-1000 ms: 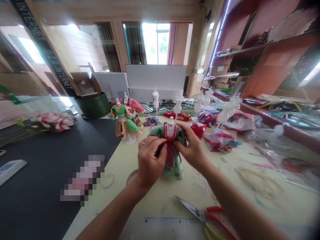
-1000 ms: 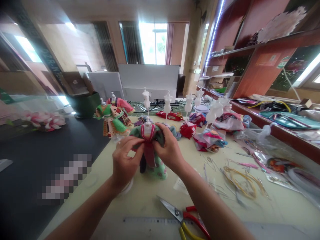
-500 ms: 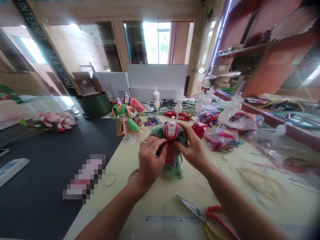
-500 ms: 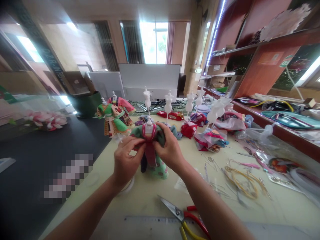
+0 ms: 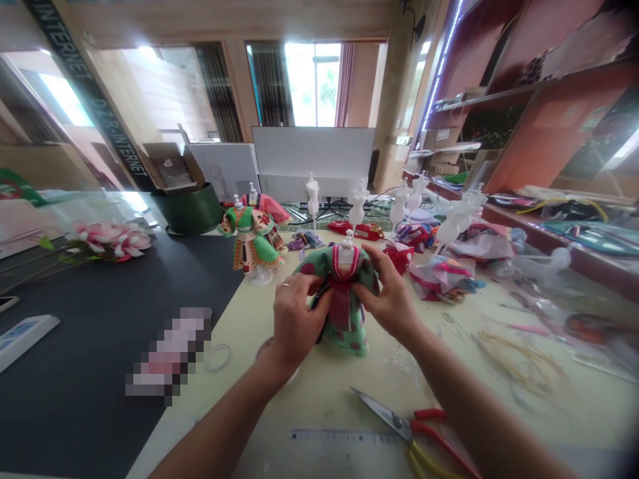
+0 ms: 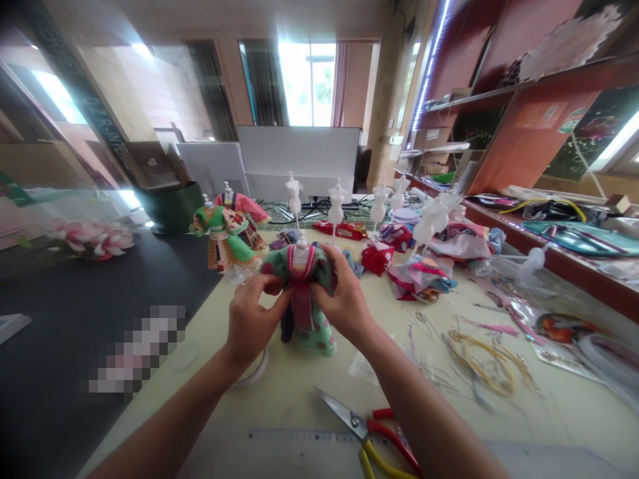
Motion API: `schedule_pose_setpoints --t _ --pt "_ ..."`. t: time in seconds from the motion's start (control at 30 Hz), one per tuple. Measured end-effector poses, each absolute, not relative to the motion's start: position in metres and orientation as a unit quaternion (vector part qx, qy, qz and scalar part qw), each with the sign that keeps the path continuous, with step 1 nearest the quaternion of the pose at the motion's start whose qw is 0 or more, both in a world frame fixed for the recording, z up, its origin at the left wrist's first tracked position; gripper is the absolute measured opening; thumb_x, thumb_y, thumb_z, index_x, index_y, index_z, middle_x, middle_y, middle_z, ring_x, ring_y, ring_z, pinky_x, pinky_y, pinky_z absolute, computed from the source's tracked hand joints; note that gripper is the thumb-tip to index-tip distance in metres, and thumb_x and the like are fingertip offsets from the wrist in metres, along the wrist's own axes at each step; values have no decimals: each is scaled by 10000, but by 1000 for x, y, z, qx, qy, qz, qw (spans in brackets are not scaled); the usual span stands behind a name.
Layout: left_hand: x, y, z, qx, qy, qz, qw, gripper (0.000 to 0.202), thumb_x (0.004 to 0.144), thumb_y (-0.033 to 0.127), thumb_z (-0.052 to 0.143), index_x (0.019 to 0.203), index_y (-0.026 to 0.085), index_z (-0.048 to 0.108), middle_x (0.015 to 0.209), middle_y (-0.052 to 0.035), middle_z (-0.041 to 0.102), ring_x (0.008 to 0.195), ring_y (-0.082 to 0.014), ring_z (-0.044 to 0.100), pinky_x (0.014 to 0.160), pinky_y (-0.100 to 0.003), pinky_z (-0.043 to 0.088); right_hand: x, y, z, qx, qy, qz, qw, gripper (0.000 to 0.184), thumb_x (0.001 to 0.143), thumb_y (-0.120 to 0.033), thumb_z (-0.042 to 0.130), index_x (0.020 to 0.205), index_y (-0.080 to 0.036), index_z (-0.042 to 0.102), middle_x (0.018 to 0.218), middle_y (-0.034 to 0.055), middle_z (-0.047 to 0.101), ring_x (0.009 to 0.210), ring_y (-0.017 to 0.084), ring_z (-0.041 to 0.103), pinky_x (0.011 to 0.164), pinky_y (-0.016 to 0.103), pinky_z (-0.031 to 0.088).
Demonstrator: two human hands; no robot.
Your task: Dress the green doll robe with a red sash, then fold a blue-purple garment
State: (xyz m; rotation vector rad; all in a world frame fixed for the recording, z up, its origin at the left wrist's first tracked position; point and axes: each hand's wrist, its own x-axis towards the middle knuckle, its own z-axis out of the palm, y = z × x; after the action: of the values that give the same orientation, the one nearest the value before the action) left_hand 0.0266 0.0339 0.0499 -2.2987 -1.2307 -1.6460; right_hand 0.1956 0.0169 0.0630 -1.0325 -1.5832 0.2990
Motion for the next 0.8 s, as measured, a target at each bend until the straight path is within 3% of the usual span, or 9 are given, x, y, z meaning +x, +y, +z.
schedule_pose_setpoints --t 0.17,0.37,0.5,0.63,0.8 --pt "28 38 44 -756 -402 -516 17 122 794 276 654 828 178 590 759 -39 630 732 -207 555 761 -366 401 195 18 56 -464 -678 128 555 602 734 -162 645 1292 -268 444 1251 63 567 1144 271 531 987 446 414" --pt "20 34 41 -745 -412 -524 -25 108 790 265 633 839 172 608 790 -58 640 776 -217 553 806 -378 391 197 9 51 -467 -670 60 574 601 750 -132 612 1307 -263 428 1255 86 534 1159 272 502 1008 463 387" --pt "11 24 34 -741 -428 -504 -120 112 814 263 586 775 171 638 731 -40 629 675 -173 542 703 -313 426 197 -16 41 -452 -629 -53 630 400 775 -109 585 1146 -254 547 1092 83 581 1037 256 545 933 449 429" --pt "11 21 24 -725 -445 -460 -256 188 798 278 603 927 157 667 650 -1 622 560 -132 537 573 -247 438 193 -32 21 -498 -657 95 558 160 780 -159 583 924 -220 619 865 52 628 793 214 583 747 382 465" --pt "16 27 23 -685 -441 -426 -393 204 771 313 623 843 125 658 628 -14 631 552 -135 563 527 -229 456 185 -28 4 -553 -618 234 507 225 774 -214 577 993 -174 612 733 37 624 623 184 552 607 337 425"
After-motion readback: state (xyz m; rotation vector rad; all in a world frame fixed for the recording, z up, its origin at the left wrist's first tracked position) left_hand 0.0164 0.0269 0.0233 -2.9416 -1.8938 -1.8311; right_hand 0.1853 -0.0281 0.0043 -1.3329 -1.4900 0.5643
